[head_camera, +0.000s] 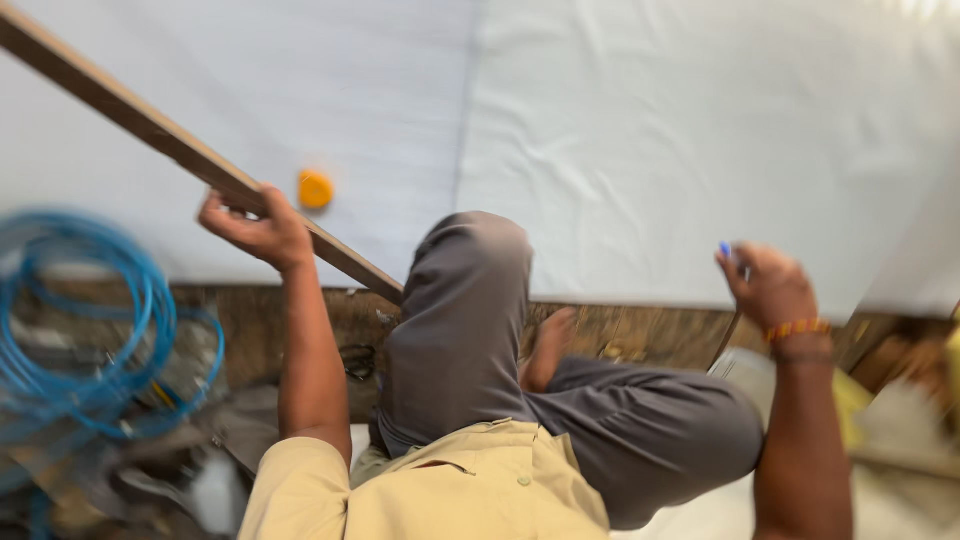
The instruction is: The person sits on the floor and smooths out a large white fabric sheet. They use a tape measure and a wooden straightedge to take measurements and mark the fabric with a pen, repositioning the straightedge to draw straight marking lines across the material.
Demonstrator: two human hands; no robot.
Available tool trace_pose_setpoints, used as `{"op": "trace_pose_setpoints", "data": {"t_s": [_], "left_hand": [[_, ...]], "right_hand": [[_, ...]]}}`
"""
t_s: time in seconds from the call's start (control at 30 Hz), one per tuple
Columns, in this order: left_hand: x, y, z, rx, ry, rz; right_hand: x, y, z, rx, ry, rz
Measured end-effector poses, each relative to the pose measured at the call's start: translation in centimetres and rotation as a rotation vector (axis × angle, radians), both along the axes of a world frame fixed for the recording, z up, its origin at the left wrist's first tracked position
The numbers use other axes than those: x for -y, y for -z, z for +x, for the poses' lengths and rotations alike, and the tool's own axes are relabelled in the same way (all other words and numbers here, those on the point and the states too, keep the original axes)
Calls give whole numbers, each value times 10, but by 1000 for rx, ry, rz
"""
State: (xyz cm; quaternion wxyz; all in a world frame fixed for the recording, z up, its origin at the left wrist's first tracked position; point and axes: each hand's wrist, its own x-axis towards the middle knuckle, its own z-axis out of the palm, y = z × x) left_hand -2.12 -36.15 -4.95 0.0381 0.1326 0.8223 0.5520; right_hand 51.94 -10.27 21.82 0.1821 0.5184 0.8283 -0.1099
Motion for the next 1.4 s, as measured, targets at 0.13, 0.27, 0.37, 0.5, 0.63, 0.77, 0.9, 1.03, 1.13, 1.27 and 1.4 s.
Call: {"op": "trace_pose_setpoints", "data": {"t_s": [0.13, 0.27, 0.37, 0.5, 0.63, 0.77, 0.9, 1.03, 1.13, 1.27, 1.4], "left_hand": [[-120, -44, -16, -174, 241, 265], [-249, -93, 0, -194, 487, 553], [-324, -111, 73, -99, 577, 627], [-388, -102, 233, 103, 552, 592], [-379, -65, 403, 368, 662, 331], [-350, -23, 525, 387, 784, 163], [-338, 0, 573, 336, 874, 50], [-350, 0, 595, 121, 907, -242], [-360, -8, 606, -22, 910, -435], [-372, -16, 609, 6, 905, -602], [-384, -16, 604, -95, 939, -625]], "right_hand": [[3, -22, 18, -95, 120, 1], [5, -24, 47, -289, 190, -19], [9, 0, 76, -497, 277, -94], [23, 59, 121, -765, 429, -189], [82, 128, 161, -949, 641, -121], [154, 198, 178, -938, 844, 208], [193, 250, 182, -852, 986, 276], [194, 278, 191, -842, 961, 346], [184, 283, 196, -829, 906, 377], [173, 284, 196, -846, 920, 334], [162, 287, 192, -791, 902, 357]]}}
